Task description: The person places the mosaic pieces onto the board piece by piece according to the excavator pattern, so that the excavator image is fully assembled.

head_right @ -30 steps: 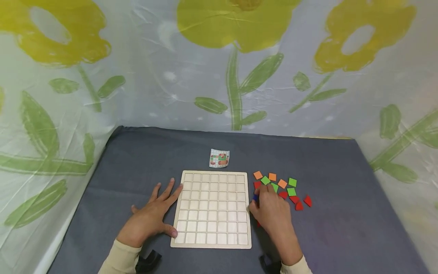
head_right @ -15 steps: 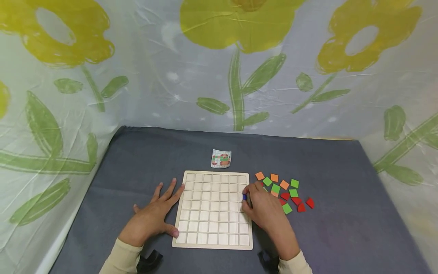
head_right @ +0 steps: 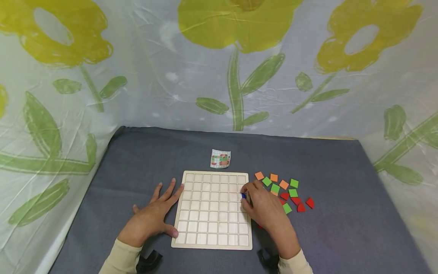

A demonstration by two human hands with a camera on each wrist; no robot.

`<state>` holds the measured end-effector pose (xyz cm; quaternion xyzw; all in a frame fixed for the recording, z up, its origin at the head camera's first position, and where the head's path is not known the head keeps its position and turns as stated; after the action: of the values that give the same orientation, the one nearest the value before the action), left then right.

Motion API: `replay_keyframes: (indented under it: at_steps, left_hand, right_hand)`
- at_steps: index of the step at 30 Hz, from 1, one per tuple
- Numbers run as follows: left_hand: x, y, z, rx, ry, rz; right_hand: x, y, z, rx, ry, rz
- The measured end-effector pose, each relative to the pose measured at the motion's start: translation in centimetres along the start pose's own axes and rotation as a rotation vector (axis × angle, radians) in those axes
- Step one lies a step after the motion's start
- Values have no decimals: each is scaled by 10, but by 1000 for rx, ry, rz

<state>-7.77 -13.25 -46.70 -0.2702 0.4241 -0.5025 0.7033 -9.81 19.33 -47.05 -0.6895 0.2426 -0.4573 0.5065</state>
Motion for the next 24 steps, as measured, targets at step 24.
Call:
replay_keyframes:
  at_steps: [24]
  left_hand:
    - [2, 1, 2, -4, 5, 14]
  right_hand:
    - [-3, -2, 4, -32, 30, -8]
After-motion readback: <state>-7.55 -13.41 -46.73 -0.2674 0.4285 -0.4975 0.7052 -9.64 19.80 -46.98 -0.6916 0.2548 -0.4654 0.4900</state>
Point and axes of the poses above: each hand's wrist, its own z-axis away from the middle knuckle, its own y-axis out of the palm, x = y × z, the point moved 3 cm from there along -z, towards the middle knuckle, and after that the axes turned 12 degrees about -y, right-handed, at the moved point
